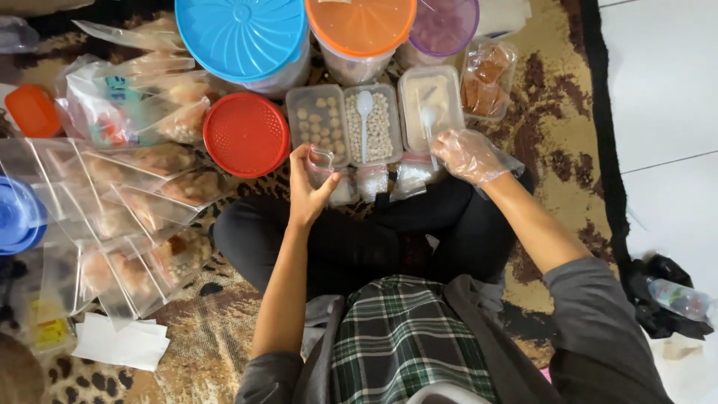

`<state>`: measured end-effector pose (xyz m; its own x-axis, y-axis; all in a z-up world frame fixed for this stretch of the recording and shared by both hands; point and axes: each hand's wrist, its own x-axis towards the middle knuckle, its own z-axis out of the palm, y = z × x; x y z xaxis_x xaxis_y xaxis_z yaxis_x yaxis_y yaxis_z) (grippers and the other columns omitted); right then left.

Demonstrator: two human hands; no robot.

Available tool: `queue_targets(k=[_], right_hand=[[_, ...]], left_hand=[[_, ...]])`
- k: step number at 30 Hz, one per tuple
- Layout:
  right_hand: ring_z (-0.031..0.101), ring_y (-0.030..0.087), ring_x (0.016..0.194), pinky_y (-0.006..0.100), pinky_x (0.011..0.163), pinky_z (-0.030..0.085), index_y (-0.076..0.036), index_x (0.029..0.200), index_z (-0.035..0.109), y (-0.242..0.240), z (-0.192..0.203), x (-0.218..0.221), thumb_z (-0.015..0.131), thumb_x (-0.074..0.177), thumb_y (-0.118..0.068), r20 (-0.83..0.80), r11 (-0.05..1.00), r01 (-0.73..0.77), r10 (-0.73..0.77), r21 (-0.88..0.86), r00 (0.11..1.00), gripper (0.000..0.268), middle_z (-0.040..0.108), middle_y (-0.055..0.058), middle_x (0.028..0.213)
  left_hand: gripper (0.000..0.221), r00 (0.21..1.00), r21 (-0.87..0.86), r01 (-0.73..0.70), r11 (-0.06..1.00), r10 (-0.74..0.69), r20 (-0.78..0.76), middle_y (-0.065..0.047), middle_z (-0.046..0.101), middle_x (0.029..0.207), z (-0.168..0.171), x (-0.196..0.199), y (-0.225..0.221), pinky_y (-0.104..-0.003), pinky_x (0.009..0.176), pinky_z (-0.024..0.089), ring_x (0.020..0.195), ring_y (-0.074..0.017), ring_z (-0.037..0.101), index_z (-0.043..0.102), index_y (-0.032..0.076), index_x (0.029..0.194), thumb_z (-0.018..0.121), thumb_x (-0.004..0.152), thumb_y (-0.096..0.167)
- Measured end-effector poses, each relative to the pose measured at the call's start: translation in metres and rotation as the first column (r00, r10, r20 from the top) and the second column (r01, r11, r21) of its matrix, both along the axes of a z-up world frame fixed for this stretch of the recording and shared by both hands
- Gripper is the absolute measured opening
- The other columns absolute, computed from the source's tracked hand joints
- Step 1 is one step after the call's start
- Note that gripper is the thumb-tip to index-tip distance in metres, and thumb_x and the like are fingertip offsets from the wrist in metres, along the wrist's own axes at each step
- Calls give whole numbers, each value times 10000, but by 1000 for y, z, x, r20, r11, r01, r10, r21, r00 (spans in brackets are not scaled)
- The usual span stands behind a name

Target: Portioning various snacks like crackers and nuts from large containers into small individual plastic bags while sitting on the floor.

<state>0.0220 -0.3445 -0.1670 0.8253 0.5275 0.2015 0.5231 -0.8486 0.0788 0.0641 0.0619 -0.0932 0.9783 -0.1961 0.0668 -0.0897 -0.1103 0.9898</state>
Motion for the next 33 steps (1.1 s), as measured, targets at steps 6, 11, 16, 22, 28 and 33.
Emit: queue_targets(k=[6, 11, 16, 22, 28, 33], right_hand=[[666, 277, 816, 402, 744, 545, -187, 946, 634, 18, 48, 4, 643, 907, -339, -178, 991, 127, -134, -52, 975, 157, 629, 33, 849], [711, 298, 836, 422, 806, 546, -166, 1033, 647, 28, 73, 8, 621, 962, -404, -375, 953, 257, -300, -160, 877, 250, 692, 76, 838], [743, 301, 900, 421, 846, 579, -172, 1109, 727, 40, 117, 20, 663, 934, -390, -440, 962, 267, -266, -60, 858, 286, 755, 117, 910], [725, 236, 912, 360, 847, 575, -217, 1068, 753, 16, 107, 75, 739, 967, -389, -42, 958, 208, -204, 199, 978, 200, 742, 57, 995], [637, 293, 988, 358, 746, 647, -109, 1401, 505, 15, 142, 148, 858, 828, -363, 104, 948, 272, -258, -165, 961, 720, 520, 186, 1254], [555, 244, 1070, 333, 922, 498, -100, 1275, 519, 35, 164, 180, 518, 1030, -270, -88, 277, -27, -209, -960, 974, 298, 590, 161, 1221]], left_hand=[[792, 1000, 24, 10, 1000, -10, -8, -137, 544, 1109, 5, 2, -2, -443, 1015, 434, 1082, -282, 565, 479, 67, 1363, 877, 815, 476], [798, 1000, 35, 13, 999, -13, -21, -151, 552, 1125, 4, 5, 0, -450, 1018, 435, 1091, -296, 572, 477, 66, 1362, 878, 807, 475], [797, 999, 20, 21, 1000, -21, -26, -138, 549, 1112, 9, 8, 1, -451, 1020, 435, 1096, -285, 572, 479, 71, 1359, 875, 803, 481], [783, 999, 4, 42, 999, -42, -24, -131, 545, 1113, 5, 10, 1, -447, 1029, 433, 1103, -279, 573, 488, 65, 1346, 880, 799, 465], [739, 997, 86, 75, 993, -75, -10, -93, 499, 1238, 21, 10, -1, -378, 1055, 427, 1174, -224, 542, 434, 42, 1361, 742, 879, 510], [774, 998, 95, 59, 994, -58, -13, -92, 511, 1223, 22, 12, -1, -379, 1036, 438, 1151, -222, 556, 440, 39, 1364, 726, 868, 560]])
